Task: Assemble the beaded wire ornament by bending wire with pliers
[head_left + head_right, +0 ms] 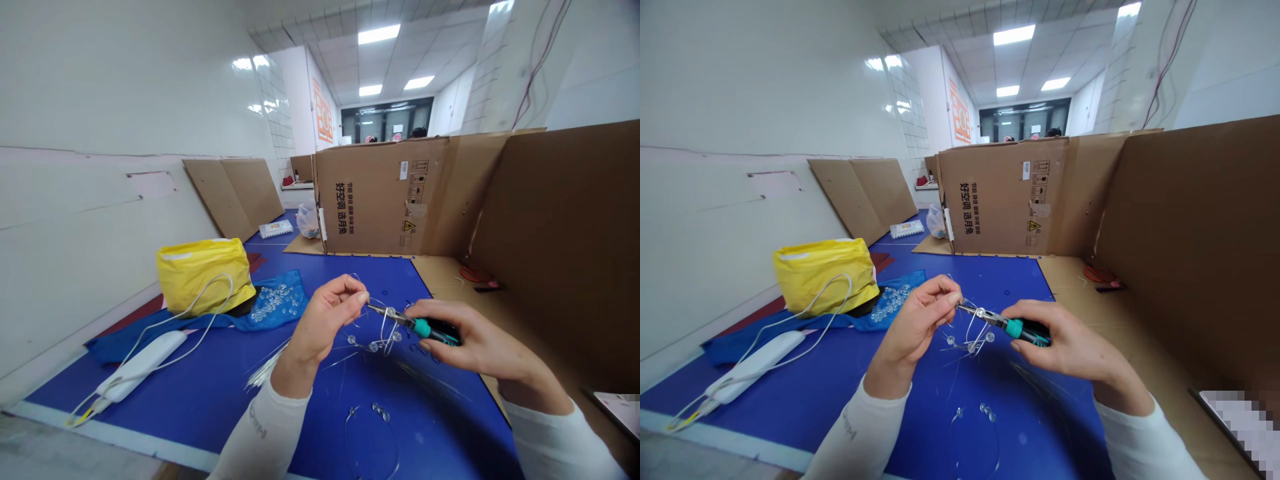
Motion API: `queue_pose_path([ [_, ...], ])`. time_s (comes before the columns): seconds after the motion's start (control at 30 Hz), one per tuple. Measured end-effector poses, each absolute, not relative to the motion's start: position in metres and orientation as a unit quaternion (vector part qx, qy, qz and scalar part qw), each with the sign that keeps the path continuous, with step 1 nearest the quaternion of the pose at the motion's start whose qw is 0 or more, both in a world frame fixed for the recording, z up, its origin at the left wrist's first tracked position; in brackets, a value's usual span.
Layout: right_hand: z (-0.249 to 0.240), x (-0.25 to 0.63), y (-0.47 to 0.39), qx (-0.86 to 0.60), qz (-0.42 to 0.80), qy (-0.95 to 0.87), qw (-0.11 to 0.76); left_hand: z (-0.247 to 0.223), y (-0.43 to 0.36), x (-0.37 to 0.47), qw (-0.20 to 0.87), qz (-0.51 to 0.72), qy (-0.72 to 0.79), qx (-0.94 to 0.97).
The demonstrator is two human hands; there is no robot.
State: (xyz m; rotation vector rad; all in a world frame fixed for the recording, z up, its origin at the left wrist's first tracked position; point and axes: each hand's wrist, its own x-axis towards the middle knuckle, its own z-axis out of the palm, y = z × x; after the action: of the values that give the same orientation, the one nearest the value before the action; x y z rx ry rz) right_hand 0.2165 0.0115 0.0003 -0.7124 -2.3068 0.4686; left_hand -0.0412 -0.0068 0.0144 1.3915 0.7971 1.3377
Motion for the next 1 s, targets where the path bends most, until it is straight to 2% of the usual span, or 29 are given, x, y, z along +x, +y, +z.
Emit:
queue_pose_path([
  [1.0,-0.0004,0.2217,0.0169,-0.264,0.159,-0.890,0.336,0.0143,-0.0062,-0.0446,0.521,0.514,0.303,0.610],
])
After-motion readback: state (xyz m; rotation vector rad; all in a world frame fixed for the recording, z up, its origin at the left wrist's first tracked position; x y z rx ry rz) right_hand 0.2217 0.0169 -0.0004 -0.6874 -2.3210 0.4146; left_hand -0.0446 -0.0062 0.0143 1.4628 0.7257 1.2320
